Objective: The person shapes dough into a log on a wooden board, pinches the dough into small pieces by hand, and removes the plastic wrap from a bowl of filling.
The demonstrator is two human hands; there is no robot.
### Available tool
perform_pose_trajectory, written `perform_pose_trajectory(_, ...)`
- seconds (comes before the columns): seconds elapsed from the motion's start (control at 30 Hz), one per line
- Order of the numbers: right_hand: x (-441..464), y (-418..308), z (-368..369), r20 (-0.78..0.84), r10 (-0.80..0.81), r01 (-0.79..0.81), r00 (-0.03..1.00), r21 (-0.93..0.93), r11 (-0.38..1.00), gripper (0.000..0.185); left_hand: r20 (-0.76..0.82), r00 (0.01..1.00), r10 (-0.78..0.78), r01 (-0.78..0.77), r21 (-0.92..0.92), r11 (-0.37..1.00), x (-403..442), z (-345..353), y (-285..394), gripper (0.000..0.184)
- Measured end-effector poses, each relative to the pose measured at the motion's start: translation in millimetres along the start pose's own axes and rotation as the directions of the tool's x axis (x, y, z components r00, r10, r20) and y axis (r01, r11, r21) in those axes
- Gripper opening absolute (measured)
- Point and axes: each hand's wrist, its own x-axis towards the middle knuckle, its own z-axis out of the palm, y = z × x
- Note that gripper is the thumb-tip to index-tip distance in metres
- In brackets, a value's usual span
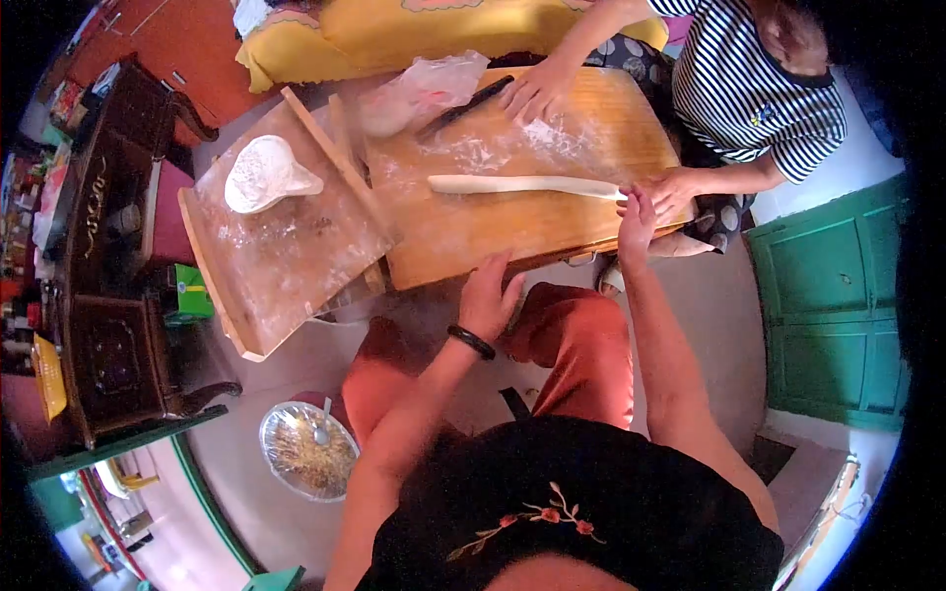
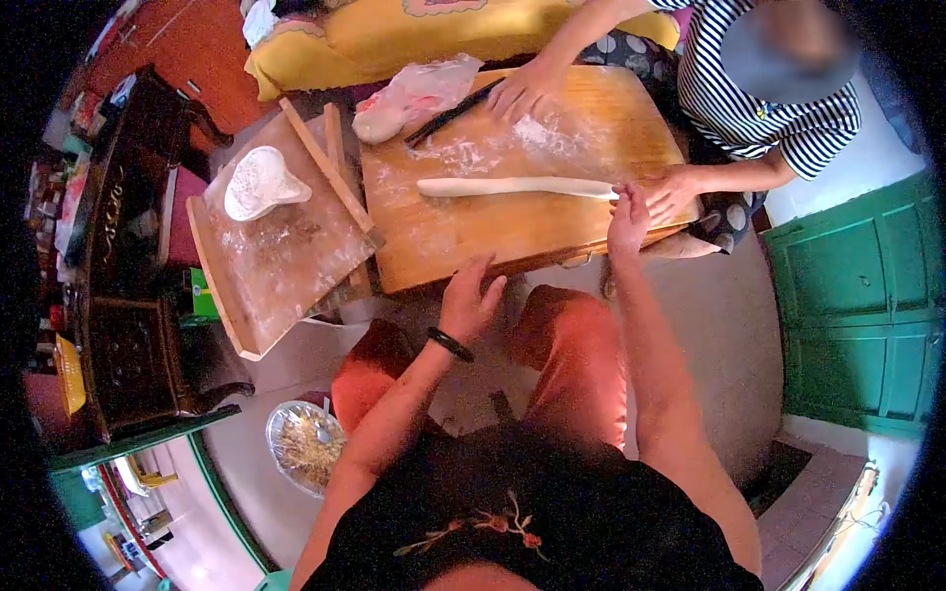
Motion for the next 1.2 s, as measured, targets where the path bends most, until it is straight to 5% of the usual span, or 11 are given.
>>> perform_pose_trajectory(0.13,19,3,3,0.106,-0.445,0.455,0.889,-0.290,0.842,0.028,0.028,0.994,0.107,-0.109,0.091,0.990,52,-2,22,0.053)
perform_pose_trajectory(0.27,29,2,4,0.329,-0.432,0.540,0.840,-0.587,0.604,0.042,0.053,0.959,0.277,-0.278,0.349,0.895,136,29,10,0.057)
perform_pose_trajectory(0.3,29,6,4,0.400,-0.251,0.455,0.882,-0.577,0.678,0.050,0.076,0.942,0.326,-0.326,0.424,0.845,151,37,6,0.057)
perform_pose_trajectory(0.43,26,17,8,0.577,-0.233,0.621,0.783,-0.703,0.345,0.055,0.343,0.904,0.254,-0.402,0.486,0.776,171,88,-26,0.057)
perform_pose_trajectory(0.67,113,31,31,0.695,-0.329,0.759,0.639,-0.501,0.416,0.040,0.208,0.970,0.126,-0.224,0.560,0.798,198,93,-55,0.024)
perform_pose_trajectory(0.77,121,36,38,0.648,-0.263,0.684,0.715,-0.570,0.455,0.028,0.069,0.997,-0.040,-0.008,0.581,0.814,197,62,-62,0.026)
perform_pose_trajectory(0.87,92,17,42,0.654,-0.308,0.698,0.690,-0.491,0.521,0.024,0.120,0.990,-0.077,-0.007,0.578,0.816,173,25,-64,0.028)
perform_pose_trajectory(1.03,65,17,22,0.647,-0.305,0.627,0.699,-0.350,0.696,0.029,0.138,0.987,-0.080,-0.007,0.540,0.842,127,17,-57,0.037)
perform_pose_trajectory(1.13,65,1,36,0.558,-0.299,0.524,0.774,-0.299,0.798,0.035,-0.067,0.985,0.157,-0.085,0.603,0.793,140,39,-55,0.049)
perform_pose_trajectory(1.17,63,-8,52,0.522,-0.289,0.481,0.803,-0.280,0.831,0.038,-0.019,0.999,0.034,-0.017,0.570,0.821,156,46,-43,0.056)
perform_pose_trajectory(1.2,64,-5,75,0.511,-0.323,0.555,0.796,-0.404,0.727,0.042,-0.062,0.996,0.058,-0.013,0.564,0.826,172,63,-42,0.058)
